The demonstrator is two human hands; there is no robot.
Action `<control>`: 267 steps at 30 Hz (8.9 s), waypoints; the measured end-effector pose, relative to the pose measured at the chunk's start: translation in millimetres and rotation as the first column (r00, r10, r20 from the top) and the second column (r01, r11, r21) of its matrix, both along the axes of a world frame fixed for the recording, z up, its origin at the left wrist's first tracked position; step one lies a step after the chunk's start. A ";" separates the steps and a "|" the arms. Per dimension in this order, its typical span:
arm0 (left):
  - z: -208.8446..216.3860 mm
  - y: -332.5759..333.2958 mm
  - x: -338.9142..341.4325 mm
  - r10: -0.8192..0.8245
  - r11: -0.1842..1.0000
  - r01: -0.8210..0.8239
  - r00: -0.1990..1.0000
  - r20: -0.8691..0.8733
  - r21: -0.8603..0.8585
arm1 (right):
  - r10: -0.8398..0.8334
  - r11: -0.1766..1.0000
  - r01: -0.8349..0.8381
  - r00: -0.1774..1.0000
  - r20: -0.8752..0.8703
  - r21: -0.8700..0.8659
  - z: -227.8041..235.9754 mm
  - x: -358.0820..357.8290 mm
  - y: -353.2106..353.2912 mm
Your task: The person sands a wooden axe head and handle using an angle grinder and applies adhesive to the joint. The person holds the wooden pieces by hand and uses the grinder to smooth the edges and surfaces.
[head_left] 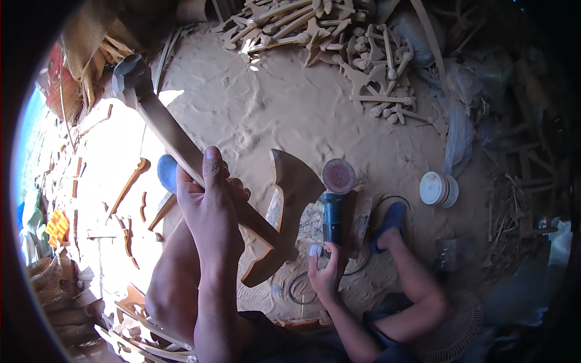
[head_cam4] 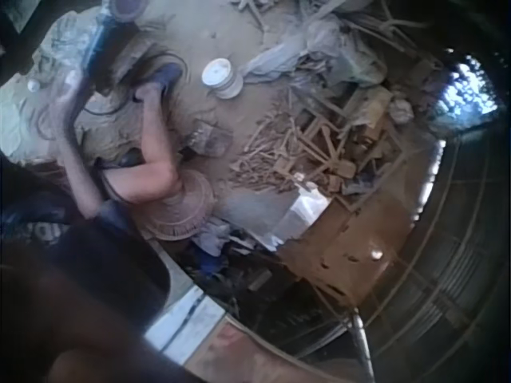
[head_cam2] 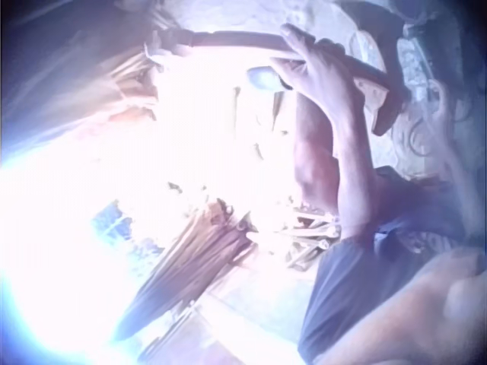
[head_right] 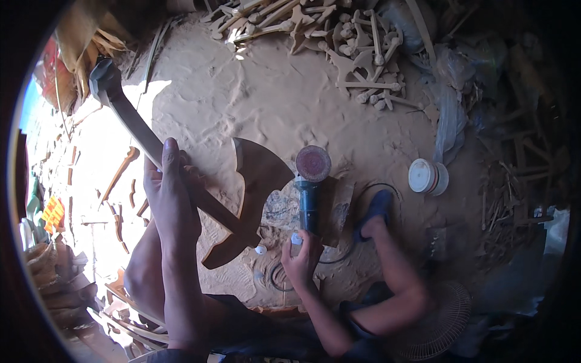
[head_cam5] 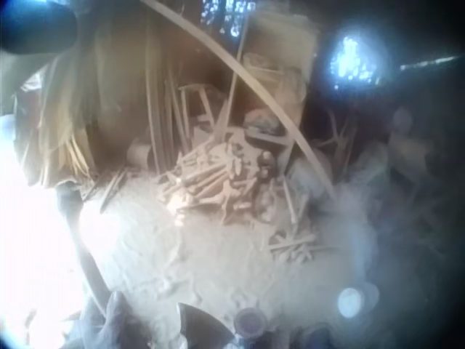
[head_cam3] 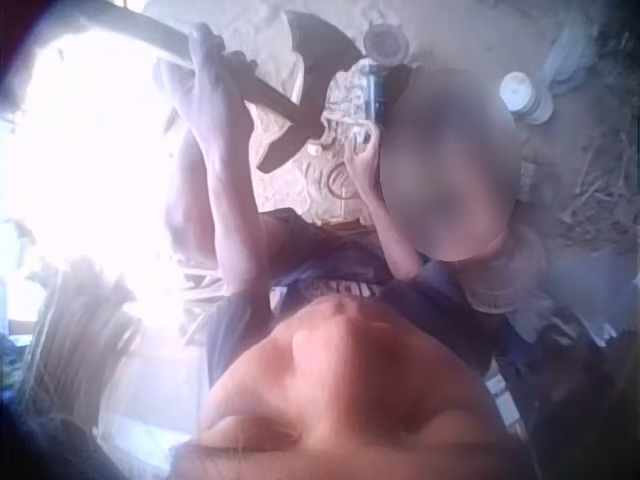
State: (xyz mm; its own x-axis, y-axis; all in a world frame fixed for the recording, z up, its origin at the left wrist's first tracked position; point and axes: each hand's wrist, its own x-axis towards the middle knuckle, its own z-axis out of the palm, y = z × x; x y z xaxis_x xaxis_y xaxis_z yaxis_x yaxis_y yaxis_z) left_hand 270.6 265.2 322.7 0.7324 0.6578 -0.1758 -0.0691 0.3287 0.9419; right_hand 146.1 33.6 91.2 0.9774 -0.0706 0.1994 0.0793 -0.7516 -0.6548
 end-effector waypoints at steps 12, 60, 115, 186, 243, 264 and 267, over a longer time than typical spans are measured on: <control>-20.9 2.5 -0.5 -0.138 0.990 0.138 0.990 -0.029 0.001 | 0.003 0.999 0.021 0.832 -0.554 0.037 29.1 8.3 -53.2; -164.3 -120.5 45.9 -0.438 0.694 0.557 0.829 -0.346 0.456 | 0.287 0.923 -0.166 0.897 -0.335 0.346 79.7 27.4 -118.4; -194.0 -61.7 23.5 -0.246 0.895 0.398 0.817 -0.521 0.202 | 0.260 0.426 0.341 0.841 -0.475 0.838 53.9 22.6 -117.1; -14.8 -68.3 24.7 -0.184 0.948 0.225 0.965 0.186 -0.226 | 0.181 0.018 0.370 0.913 -0.367 0.929 60.1 46.3 -140.6; 26.1 -41.2 -28.3 -0.015 0.616 0.711 0.440 0.898 -0.339 | -0.059 0.972 0.104 0.976 -0.212 0.210 -45.5 34.7 -113.9; 44.4 -13.5 -46.1 0.198 0.731 0.159 0.881 0.430 -0.663 | 0.187 0.859 -0.448 0.724 0.664 0.247 281.6 -65.3 -42.2; 49.0 -19.1 -46.6 0.216 0.720 0.155 0.876 0.431 -0.676 | 0.168 0.911 -0.389 0.649 0.742 0.134 282.0 -58.6 -51.3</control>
